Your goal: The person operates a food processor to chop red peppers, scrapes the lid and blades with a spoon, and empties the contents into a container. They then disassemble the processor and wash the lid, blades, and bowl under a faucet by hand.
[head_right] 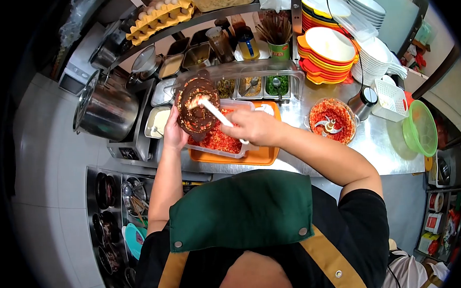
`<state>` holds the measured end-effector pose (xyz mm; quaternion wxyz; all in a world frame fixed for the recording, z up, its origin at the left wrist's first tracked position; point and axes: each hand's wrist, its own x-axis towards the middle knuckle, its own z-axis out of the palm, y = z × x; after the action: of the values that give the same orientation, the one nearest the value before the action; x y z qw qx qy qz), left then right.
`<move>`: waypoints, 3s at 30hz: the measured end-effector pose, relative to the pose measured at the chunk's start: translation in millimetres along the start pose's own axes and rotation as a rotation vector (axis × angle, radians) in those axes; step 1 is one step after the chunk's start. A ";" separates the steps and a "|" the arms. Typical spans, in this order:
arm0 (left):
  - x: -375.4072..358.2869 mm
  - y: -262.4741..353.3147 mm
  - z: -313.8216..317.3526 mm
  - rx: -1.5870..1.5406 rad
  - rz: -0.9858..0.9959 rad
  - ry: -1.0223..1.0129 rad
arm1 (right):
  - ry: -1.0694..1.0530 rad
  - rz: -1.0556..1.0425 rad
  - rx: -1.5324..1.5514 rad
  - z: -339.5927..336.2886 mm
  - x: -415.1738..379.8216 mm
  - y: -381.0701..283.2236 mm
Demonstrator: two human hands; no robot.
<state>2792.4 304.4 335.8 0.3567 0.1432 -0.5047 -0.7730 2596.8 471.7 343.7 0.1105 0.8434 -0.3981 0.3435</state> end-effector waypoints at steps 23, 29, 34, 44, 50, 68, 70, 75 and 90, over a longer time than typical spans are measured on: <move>4.3 21.1 -11.8 -0.143 -0.264 0.103 | -0.115 -0.044 0.097 -10.4 -17.0 17.2; 1.4 22.4 -15.5 -0.162 -0.254 0.070 | 0.178 0.125 0.014 21.7 -28.5 44.4; 6.7 15.6 -23.1 -0.104 -0.134 0.077 | 0.099 0.121 0.085 49.1 -46.5 23.0; 11.7 11.1 -19.2 -0.116 -0.098 0.073 | 0.175 0.134 0.081 32.5 -21.9 -6.2; 10.8 11.9 -20.3 -0.210 -0.161 0.083 | 0.270 0.100 0.234 51.1 -14.3 -9.0; 13.6 9.6 -20.8 -0.161 -0.187 0.003 | 0.076 0.109 0.055 39.2 -40.9 21.0; 14.5 5.5 -24.5 -0.166 -0.179 0.013 | 0.146 0.118 0.105 43.5 -37.2 14.3; 16.0 -7.2 -32.3 -0.111 -0.122 0.039 | 0.097 0.085 0.157 36.1 -37.2 7.0; 0.1 -8.4 -33.0 -0.172 0.006 0.040 | 0.422 0.768 0.195 54.9 -34.7 16.9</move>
<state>2808.1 284.0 313.6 0.3798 0.1259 -0.4295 -0.8096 2595.6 456.0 278.4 -0.0261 0.5524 -0.6169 0.5601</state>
